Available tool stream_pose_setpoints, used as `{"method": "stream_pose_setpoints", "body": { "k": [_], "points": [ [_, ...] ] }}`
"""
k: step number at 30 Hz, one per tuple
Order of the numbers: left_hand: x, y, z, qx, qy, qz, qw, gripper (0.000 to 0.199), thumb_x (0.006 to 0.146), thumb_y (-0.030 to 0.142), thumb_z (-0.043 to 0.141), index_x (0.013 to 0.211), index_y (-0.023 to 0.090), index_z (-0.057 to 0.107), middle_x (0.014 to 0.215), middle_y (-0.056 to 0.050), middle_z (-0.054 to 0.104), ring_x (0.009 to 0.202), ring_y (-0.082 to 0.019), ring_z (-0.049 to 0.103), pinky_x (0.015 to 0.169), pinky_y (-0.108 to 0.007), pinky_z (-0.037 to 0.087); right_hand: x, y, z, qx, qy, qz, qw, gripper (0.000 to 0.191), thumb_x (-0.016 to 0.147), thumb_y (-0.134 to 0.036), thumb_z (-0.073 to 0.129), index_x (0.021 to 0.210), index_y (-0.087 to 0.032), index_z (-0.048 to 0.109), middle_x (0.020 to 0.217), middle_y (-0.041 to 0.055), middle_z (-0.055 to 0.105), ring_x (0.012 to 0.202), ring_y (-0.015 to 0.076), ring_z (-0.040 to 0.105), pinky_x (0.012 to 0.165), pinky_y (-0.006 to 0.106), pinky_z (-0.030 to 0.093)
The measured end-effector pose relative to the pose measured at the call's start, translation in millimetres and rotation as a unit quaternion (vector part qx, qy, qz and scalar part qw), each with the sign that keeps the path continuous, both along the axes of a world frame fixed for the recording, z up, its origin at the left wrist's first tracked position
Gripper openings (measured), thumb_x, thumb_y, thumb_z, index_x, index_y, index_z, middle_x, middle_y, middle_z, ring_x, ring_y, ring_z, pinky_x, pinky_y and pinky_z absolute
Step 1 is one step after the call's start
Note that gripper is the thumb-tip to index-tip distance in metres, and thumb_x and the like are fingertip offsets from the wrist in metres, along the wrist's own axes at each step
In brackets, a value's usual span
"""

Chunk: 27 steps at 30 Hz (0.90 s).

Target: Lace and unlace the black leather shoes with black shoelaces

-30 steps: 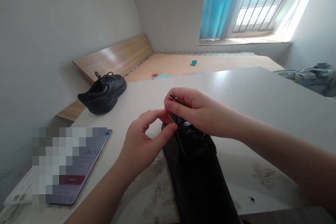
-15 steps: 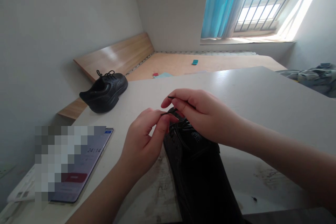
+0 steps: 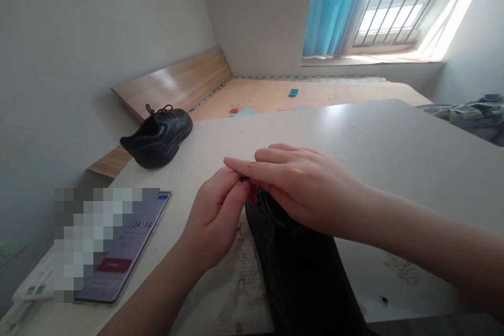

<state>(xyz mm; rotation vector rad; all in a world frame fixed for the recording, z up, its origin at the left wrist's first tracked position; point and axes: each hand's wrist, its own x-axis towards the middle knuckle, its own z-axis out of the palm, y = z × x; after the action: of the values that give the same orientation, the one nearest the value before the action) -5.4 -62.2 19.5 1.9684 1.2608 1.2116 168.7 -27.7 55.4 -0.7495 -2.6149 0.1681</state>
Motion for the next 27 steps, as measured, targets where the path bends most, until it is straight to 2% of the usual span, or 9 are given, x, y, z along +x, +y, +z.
{"method": "stream_pose_setpoints", "body": {
  "k": [6, 11, 14, 17, 19, 21, 23, 25, 27],
  "points": [
    [-0.9, -2.1, -1.9, 0.005, 0.002, -0.022, 1.000, 0.029, 0.097, 0.025, 0.039, 0.071, 0.020, 0.052, 0.075, -0.001, 0.059, 0.073, -0.017, 0.054, 0.068, -0.030, 0.042, -0.4, -3.6, -1.9, 0.085, -0.036, -0.020, 0.995, 0.051, 0.092, -0.007, 0.043, 0.141, -0.018, 0.050, 0.090, 0.0065, 0.067, 0.087, 0.0199, 0.056, 0.065, 0.032, 0.038],
    [-0.3, 0.3, -4.7, 0.032, 0.039, -0.002, 0.999, 0.034, 0.101, 0.026, 0.034, 0.070, 0.021, 0.046, 0.072, -0.001, 0.054, 0.071, -0.016, 0.051, 0.068, -0.031, 0.040, 0.2, -3.3, -3.5, 0.106, -0.060, -0.006, 0.993, 0.049, 0.092, -0.008, 0.042, 0.141, -0.006, 0.045, 0.106, 0.0132, 0.066, 0.097, 0.0239, 0.056, 0.075, 0.038, 0.047],
    [-1.0, 0.8, -5.8, 0.072, 0.086, 0.018, 0.994, 0.030, 0.101, 0.023, 0.035, 0.074, 0.021, 0.049, 0.072, -0.001, 0.052, 0.072, -0.018, 0.050, 0.068, -0.033, 0.038, 0.6, -3.8, -2.0, 0.110, -0.075, -0.020, 0.991, 0.029, 0.094, -0.011, 0.043, 0.114, -0.010, 0.063, 0.098, 0.0124, 0.064, 0.091, 0.0242, 0.056, 0.073, 0.038, 0.046],
    [-2.7, -1.5, -4.3, 0.095, 0.079, 0.024, 0.992, 0.028, 0.101, 0.025, 0.036, 0.078, 0.022, 0.052, 0.074, -0.002, 0.052, 0.073, -0.019, 0.048, 0.068, -0.035, 0.037, 2.5, -3.4, 4.5, 0.096, -0.063, -0.034, 0.993, 0.022, 0.093, -0.010, 0.043, 0.087, -0.016, 0.064, 0.089, 0.0100, 0.062, 0.088, 0.0243, 0.054, 0.073, 0.038, 0.045],
    [-3.3, -4.0, -1.2, 0.089, 0.050, 0.009, 0.995, 0.026, 0.100, 0.027, 0.037, 0.079, 0.022, 0.051, 0.076, -0.002, 0.052, 0.074, -0.019, 0.049, 0.069, -0.035, 0.039, 5.5, -0.5, 11.3, 0.071, 0.006, -0.042, 0.997, 0.021, 0.092, -0.011, 0.044, 0.081, -0.018, 0.061, 0.099, 0.0100, 0.063, 0.101, 0.0259, 0.052, 0.084, 0.041, 0.044],
    [-2.6, -6.3, 2.8, 0.084, 0.046, -0.032, 0.995, 0.021, 0.096, 0.026, 0.041, 0.077, 0.022, 0.050, 0.076, -0.002, 0.054, 0.076, -0.020, 0.050, 0.071, -0.035, 0.040, 9.6, 5.1, 18.8, -0.017, 0.124, -0.039, 0.991, 0.025, 0.096, -0.015, 0.043, 0.075, -0.019, 0.055, 0.109, 0.0077, 0.063, 0.112, 0.0251, 0.050, 0.096, 0.042, 0.040],
    [-0.5, -7.6, 5.5, 0.087, 0.059, -0.088, 0.991, 0.016, 0.091, 0.023, 0.048, 0.075, 0.022, 0.051, 0.075, -0.002, 0.057, 0.076, -0.019, 0.052, 0.073, -0.036, 0.041, 13.9, 11.9, 26.3, -0.181, 0.265, -0.008, 0.947, 0.030, 0.100, -0.023, 0.039, 0.072, -0.019, 0.050, 0.106, 0.0045, 0.062, 0.113, 0.0207, 0.053, 0.102, 0.040, 0.040],
    [2.5, -8.0, 6.0, 0.096, 0.066, -0.126, 0.985, 0.012, 0.086, 0.019, 0.054, 0.074, 0.020, 0.053, 0.074, -0.002, 0.058, 0.076, -0.019, 0.053, 0.074, -0.035, 0.042, 17.4, 17.9, 33.6, -0.341, 0.387, 0.022, 0.856, 0.031, 0.102, -0.024, 0.037, 0.072, -0.019, 0.046, 0.094, 0.0015, 0.059, 0.105, 0.0158, 0.058, 0.098, 0.036, 0.046],
    [5.4, -7.8, 4.5, 0.113, 0.064, -0.131, 0.983, 0.007, 0.082, 0.015, 0.058, 0.076, 0.019, 0.056, 0.075, -0.002, 0.059, 0.076, -0.018, 0.053, 0.074, -0.034, 0.043, 20.2, 21.3, 40.9, -0.432, 0.462, 0.037, 0.774, 0.031, 0.102, -0.021, 0.034, 0.073, -0.019, 0.043, 0.086, -0.0007, 0.054, 0.098, 0.0126, 0.061, 0.089, 0.031, 0.051]
  ]
}}
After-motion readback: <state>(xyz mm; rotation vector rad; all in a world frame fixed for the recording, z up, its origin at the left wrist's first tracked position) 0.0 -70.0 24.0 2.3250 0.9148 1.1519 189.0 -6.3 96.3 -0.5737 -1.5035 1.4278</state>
